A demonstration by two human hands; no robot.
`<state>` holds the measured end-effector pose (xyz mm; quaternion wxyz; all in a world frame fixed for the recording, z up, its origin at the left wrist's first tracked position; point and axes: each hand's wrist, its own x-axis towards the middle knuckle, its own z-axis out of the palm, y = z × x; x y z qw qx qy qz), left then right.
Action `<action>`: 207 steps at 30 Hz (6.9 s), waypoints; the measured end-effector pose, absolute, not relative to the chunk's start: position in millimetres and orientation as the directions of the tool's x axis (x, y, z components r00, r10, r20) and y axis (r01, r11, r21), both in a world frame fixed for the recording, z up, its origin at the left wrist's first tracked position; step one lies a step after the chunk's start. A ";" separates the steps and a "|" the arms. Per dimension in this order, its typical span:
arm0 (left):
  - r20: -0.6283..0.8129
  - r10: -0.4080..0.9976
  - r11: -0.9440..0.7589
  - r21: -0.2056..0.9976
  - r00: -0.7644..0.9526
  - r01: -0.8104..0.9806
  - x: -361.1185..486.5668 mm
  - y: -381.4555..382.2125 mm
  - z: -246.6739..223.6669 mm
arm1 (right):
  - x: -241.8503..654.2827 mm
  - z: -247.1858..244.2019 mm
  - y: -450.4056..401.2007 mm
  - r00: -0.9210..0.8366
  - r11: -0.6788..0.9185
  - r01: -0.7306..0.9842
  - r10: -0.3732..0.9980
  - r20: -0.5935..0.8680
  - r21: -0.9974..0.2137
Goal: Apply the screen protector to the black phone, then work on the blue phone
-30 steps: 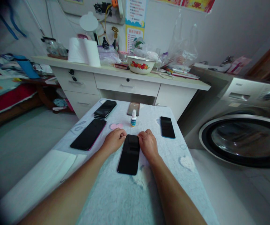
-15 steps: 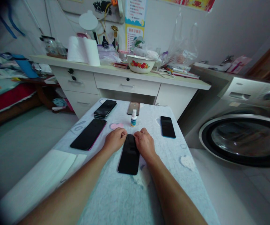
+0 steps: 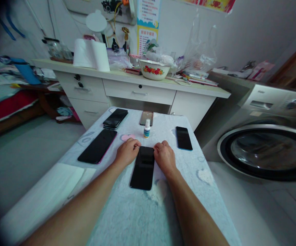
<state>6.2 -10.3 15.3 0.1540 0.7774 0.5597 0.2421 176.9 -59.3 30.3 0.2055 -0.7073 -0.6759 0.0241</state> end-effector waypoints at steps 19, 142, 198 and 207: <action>0.185 0.943 -0.332 0.494 0.276 0.804 6.0 -8.6 13.9 | 145.5 48.5 -48.3 -0.071 0.090 0.986 0.989 0.132 -0.142; 0.170 0.949 -0.315 0.494 0.266 0.810 6.4 -5.7 11.7 | 142.7 51.1 -53.6 -0.282 0.300 0.933 0.953 0.112 -0.200; 0.198 0.944 -0.328 0.497 0.264 0.804 7.7 -8.9 15.8 | 159.7 38.8 -66.7 -0.067 0.107 0.971 0.980 0.189 -0.212; 0.183 0.947 -0.320 0.494 0.263 0.808 7.8 -9.8 17.4 | 163.0 36.5 -63.5 0.021 0.025 0.973 0.981 0.194 -0.231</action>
